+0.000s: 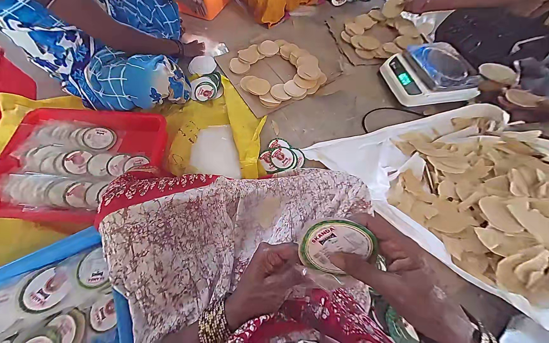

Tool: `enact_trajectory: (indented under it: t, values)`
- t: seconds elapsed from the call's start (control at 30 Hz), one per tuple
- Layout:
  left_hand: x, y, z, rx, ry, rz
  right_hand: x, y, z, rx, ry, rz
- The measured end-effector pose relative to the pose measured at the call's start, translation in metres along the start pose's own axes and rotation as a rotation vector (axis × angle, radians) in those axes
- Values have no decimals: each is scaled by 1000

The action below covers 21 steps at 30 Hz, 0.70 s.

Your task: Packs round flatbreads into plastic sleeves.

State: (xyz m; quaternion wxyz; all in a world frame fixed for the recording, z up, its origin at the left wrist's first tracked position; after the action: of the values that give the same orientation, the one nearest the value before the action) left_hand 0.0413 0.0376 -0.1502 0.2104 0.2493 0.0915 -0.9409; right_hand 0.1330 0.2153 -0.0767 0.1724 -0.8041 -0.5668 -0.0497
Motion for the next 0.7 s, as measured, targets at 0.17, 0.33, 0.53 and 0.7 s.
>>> enact_trajectory:
  t: [0.17, 0.33, 0.53, 0.7]
  values:
    - [-3, -4, -3, 34, -41, -8, 2, 7, 2, 53, 19, -31]
    - [1, -2, 4, 40, -75, 112, 27, 4, -6, 125, 4, 184]
    - [11, -5, 10, -110, -43, 204, 50, 11, -22, 105, 18, -188]
    - [0, -13, 10, -208, -19, 106, 27, 13, -15, 200, 235, -328]
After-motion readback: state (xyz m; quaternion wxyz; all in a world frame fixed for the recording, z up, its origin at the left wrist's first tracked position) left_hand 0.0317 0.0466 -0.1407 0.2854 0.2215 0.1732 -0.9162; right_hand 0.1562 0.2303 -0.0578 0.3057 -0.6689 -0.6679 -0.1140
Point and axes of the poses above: each hand's wrist, its own y-axis away from the middle knuckle, its own x-axis out of the back of the hand, z = x × y, the point moved 2 cm from there along -y, towards the middle knuckle, and after that the axes turned 9 degrees about x, right-handed, at the moved point
